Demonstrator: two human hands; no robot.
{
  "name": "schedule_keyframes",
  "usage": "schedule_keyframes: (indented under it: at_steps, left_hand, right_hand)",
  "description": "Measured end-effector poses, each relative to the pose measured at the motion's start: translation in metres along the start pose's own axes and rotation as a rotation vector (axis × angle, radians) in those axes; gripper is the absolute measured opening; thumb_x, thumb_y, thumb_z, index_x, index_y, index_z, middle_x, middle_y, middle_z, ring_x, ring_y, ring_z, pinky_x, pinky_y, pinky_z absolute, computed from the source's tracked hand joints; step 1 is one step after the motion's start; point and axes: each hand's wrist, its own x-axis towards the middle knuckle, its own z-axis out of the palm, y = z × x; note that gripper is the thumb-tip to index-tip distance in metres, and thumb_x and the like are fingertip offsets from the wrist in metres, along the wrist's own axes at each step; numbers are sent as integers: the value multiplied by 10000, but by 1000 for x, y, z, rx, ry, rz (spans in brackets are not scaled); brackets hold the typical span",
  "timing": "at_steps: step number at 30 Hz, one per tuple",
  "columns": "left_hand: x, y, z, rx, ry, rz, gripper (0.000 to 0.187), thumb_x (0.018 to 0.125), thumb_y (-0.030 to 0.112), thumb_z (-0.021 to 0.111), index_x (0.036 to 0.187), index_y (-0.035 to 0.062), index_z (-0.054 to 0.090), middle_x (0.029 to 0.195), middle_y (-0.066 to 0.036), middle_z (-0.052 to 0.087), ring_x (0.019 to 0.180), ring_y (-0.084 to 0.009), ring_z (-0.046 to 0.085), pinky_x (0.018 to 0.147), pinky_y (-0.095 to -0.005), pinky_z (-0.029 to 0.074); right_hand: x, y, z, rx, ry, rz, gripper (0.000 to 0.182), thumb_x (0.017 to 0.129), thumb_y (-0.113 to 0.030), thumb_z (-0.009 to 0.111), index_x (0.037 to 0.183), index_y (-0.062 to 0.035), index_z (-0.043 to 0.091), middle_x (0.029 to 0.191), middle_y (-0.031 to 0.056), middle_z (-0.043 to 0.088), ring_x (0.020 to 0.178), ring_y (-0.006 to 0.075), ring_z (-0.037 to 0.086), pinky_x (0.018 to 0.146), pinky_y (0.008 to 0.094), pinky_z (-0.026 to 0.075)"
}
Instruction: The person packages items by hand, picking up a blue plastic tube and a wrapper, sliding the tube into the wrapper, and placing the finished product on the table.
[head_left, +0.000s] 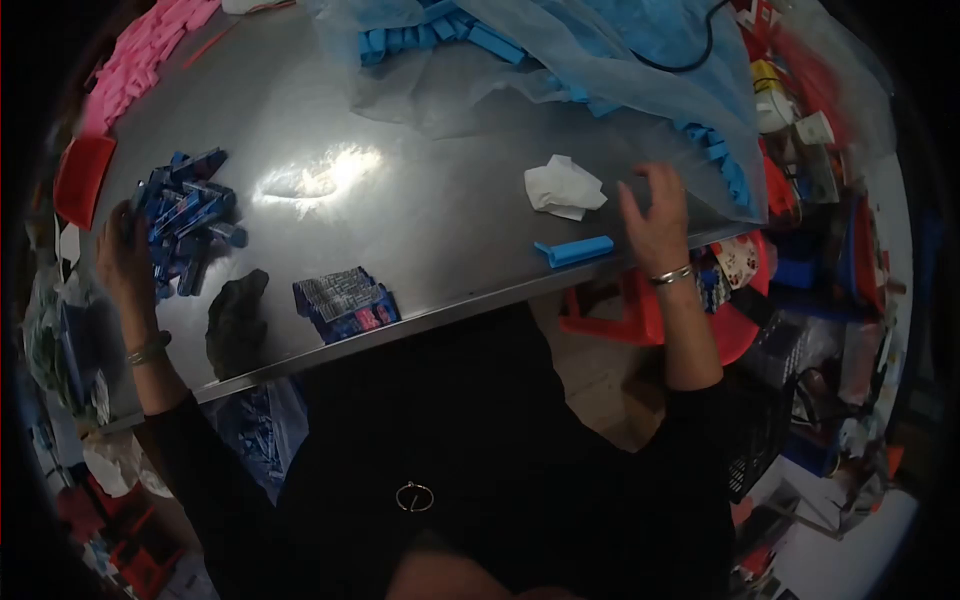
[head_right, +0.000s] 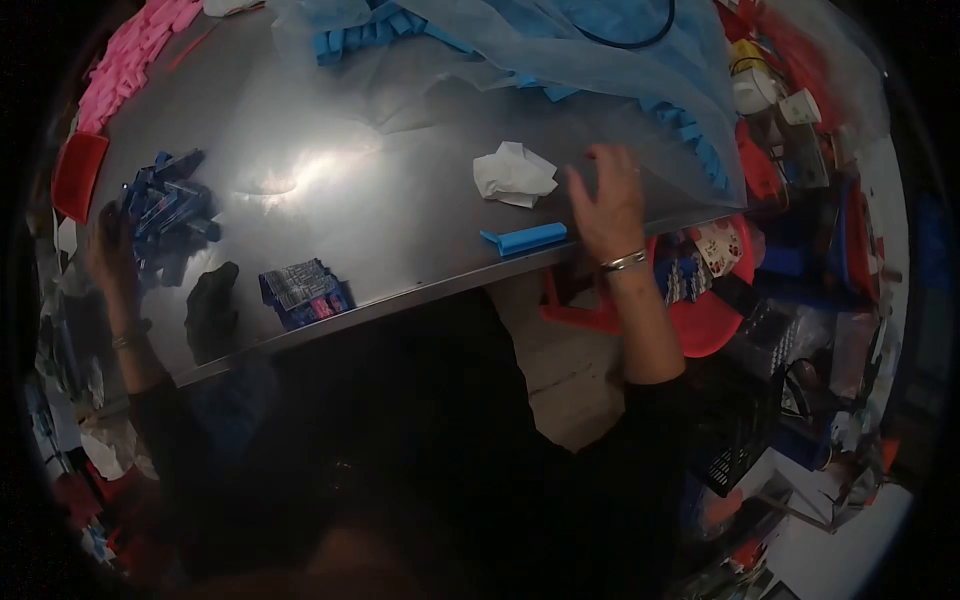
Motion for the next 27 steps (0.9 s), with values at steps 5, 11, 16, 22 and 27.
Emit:
schedule_keyframes:
  at_steps: [5,11,16,22,27]
  left_hand:
    - [-29,73,-15,133,4,261,342,784,100,719,1112,95,622,1121,-124,588,1024,-286,563,835,-369,476]
    - [-97,191,-8,-343,-445,252,378,698,50,756,1048,65,615,1005,-109,566,941,-280,559,780,-377,462]
    - [-118,188,10,-390,-591,205,340,667,70,768,973,59,618,919,-91,561,873,-267,547,762,-359,446]
    - [-117,183,14,-487,-556,63,254,681,81,765,884,56,613,889,-72,569,861,-249,551,775,-362,444]
    - [-122,176,22,-636,-581,97,194,707,26,738,832,48,591,824,-68,549,751,-221,555,688,-327,454]
  right_hand:
    - [8,133,-14,-128,61,199,235,849,-93,554,1055,20,555,1040,215,565,964,379,546,850,447,439]
    - [44,184,-28,-640,39,67,385,802,-16,536,1179,-96,550,1146,215,515,940,387,592,825,468,504]
    - [60,221,-20,-916,-243,11,450,782,-7,557,1208,-151,530,1149,200,507,920,359,624,725,472,551]
    - [66,283,-3,-829,-314,-13,373,830,-29,521,1197,-98,513,1330,229,449,968,405,610,746,475,541]
    - [63,255,-3,-599,-53,-261,457,774,15,598,1219,-49,515,1317,214,466,975,409,603,801,436,531]
